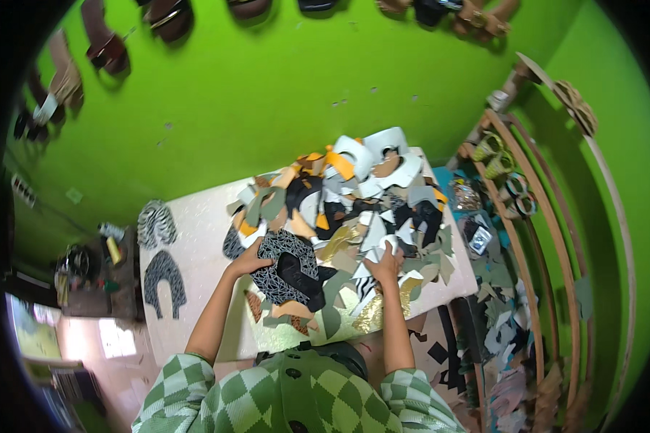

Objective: Sorting and inspecting various cut leather and fabric pieces for shoe assembly.

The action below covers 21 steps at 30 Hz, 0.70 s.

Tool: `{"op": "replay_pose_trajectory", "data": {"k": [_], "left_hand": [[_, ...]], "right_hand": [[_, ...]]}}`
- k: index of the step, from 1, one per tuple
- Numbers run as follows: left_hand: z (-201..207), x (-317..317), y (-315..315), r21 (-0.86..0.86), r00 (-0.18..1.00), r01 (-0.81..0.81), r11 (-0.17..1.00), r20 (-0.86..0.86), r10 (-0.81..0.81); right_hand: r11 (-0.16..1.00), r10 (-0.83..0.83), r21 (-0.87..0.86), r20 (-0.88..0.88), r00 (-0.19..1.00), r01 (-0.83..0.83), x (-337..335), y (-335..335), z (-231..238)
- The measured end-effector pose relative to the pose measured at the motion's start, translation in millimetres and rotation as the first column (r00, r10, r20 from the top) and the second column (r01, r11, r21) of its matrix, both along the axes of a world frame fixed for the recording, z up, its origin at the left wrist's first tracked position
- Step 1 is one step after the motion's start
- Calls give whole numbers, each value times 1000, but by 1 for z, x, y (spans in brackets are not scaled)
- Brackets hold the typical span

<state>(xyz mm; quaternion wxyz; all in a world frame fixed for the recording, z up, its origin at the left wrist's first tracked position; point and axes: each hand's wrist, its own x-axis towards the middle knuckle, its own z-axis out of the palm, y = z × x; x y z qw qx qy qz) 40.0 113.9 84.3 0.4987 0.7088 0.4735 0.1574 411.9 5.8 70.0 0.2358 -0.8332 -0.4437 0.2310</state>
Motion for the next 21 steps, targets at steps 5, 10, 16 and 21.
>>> {"op": "replay_pose_trajectory", "data": {"k": [5,10,16,21], "left_hand": [[-46,-95,-41,112,947,-155,982,-268,180],[-50,-157,-79,82,853,-257,963,-449,266],[-38,-195,-95,194,923,-167,967,-315,222],[-30,-194,-94,345,922,-116,932,-311,230]], "right_hand": [[982,-149,-75,252,956,173,-47,-5,-5],[970,-176,225,362,915,97,-100,11,22],[919,170,291,321,932,-268,-198,37,21],[676,732,216,-89,675,-705,-295,68,8]]}}
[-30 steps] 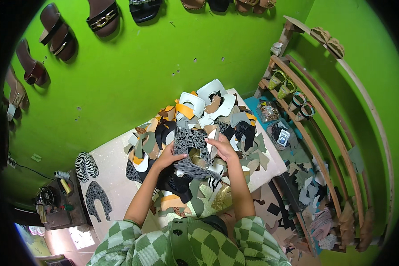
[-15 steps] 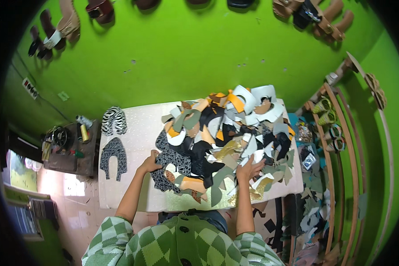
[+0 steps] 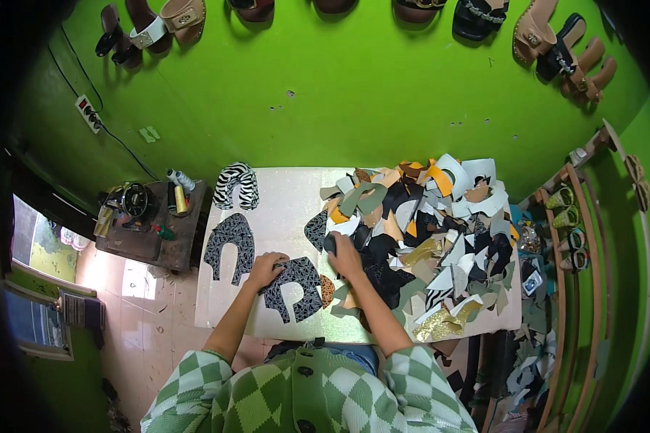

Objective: Sorting and inspecting various cut leather and fabric pieces for shoe assembly.

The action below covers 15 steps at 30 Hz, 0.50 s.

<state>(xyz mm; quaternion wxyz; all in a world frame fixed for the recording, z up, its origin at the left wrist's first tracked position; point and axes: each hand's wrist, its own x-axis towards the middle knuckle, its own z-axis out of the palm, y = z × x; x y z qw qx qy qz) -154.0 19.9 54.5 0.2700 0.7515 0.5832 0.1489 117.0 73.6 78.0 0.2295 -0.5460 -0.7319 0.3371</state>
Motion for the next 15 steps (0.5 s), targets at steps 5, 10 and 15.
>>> {"op": "replay_pose_trajectory", "data": {"k": [5,10,15], "left_hand": [[-10,-6,-6,169,973,-215,962,-50,226],[-33,-17,-26,32,976,-216,976,13,216],[-33,-13,-38,37,947,-311,950,97,306]], "right_hand": [[983,-168,-52,144,975,178,-45,18,-35],[932,-308,-148,155,939,331,-58,31,-38],[956,-256,-83,238,937,282,-67,35,-52]]}}
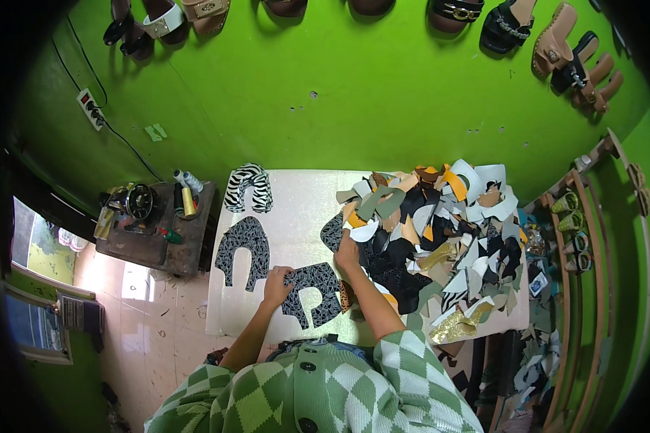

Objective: Sorting and inspecting various cut leather and fabric pieces for shoe assembly.

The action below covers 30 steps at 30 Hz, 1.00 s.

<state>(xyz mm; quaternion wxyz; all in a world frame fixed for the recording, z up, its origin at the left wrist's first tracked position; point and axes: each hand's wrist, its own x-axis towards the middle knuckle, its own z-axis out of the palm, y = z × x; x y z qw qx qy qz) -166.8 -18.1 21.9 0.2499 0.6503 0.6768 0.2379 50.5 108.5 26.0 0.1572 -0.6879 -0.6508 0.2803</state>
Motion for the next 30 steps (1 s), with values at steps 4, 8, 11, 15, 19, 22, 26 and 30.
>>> {"op": "replay_pose_trajectory", "data": {"k": [4,8,11,15,19,22,26,30], "left_hand": [[13,9,6,90,994,-107,990,-22,109],[21,23,27,46,973,-70,996,224,58],[3,10,22,-25,877,-110,994,469,109],[-6,12,35,-94,760,-61,994,641,108],[4,13,39,-168,697,-69,983,697,167],[1,0,38,-126,730,-98,987,665,157],[-8,-18,34,-76,797,-133,988,584,152],[-16,-27,30,-158,765,-136,978,610,205]], "right_hand": [[996,67,-41,-296,953,-82,3,-8,-22],[930,-92,-315,-699,709,-190,-5,-12,-47],[860,-106,-380,-785,610,-340,-36,-28,5],[901,-72,-350,-704,707,-256,-33,-31,13],[878,-128,-400,-724,678,-262,-21,-26,22],[908,-241,-386,-798,553,-161,-22,-25,15],[937,-202,-331,-772,603,-111,-11,-20,9],[951,-110,-268,-763,637,-156,1,-21,-7]]}}
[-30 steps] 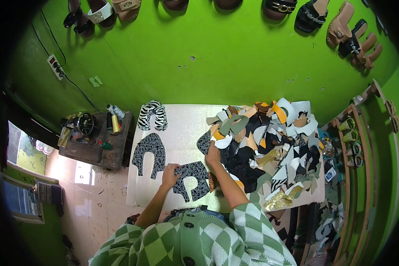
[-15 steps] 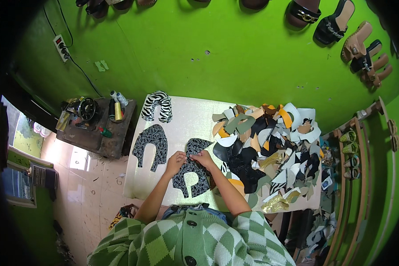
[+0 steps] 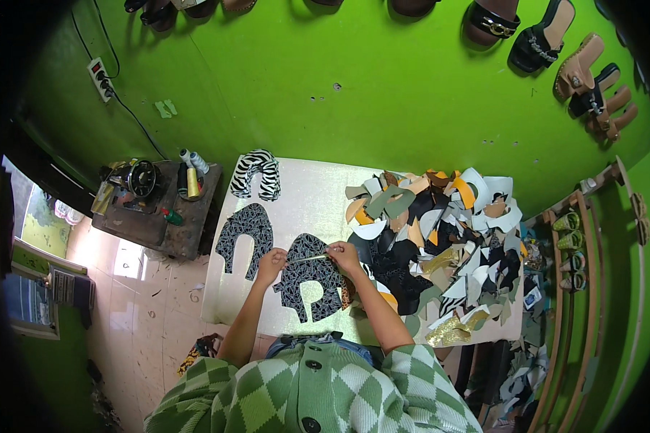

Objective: Sorting and inspecting various cut leather and fabric pieces for shoe assembly.

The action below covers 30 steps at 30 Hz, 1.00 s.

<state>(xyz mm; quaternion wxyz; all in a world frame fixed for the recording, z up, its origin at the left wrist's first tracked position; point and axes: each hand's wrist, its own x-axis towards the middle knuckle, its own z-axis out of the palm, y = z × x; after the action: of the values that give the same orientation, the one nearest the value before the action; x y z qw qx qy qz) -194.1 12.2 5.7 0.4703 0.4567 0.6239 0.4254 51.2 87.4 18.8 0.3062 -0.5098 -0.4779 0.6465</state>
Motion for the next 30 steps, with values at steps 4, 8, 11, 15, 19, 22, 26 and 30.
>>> {"op": "replay_pose_trajectory", "data": {"k": [4,8,11,15,19,22,26,30], "left_hand": [[-8,4,-6,-53,995,-43,998,-89,38],[-17,5,-12,-18,967,-118,993,-229,111],[-14,10,-10,-37,962,-150,988,-238,137],[-15,9,-12,-61,950,-164,985,-280,141],[-17,12,-12,-33,942,-173,984,-298,156],[-20,11,-14,-20,928,-198,980,-327,181],[-12,16,-15,-4,894,-222,975,-400,202],[12,34,-23,252,710,-143,957,-648,277]], "right_hand": [[993,12,113,160,987,-30,4,-8,-15],[984,18,161,311,950,-71,0,-14,-18],[969,-18,240,313,950,-61,5,-13,-28],[962,-26,263,342,939,-69,4,-12,-32],[949,-88,311,440,894,-60,1,-13,-34],[934,-138,353,505,852,-58,-6,-15,-25],[938,-151,342,551,821,-58,-11,-19,-15],[798,-183,547,620,763,-253,-13,-37,2]]}}
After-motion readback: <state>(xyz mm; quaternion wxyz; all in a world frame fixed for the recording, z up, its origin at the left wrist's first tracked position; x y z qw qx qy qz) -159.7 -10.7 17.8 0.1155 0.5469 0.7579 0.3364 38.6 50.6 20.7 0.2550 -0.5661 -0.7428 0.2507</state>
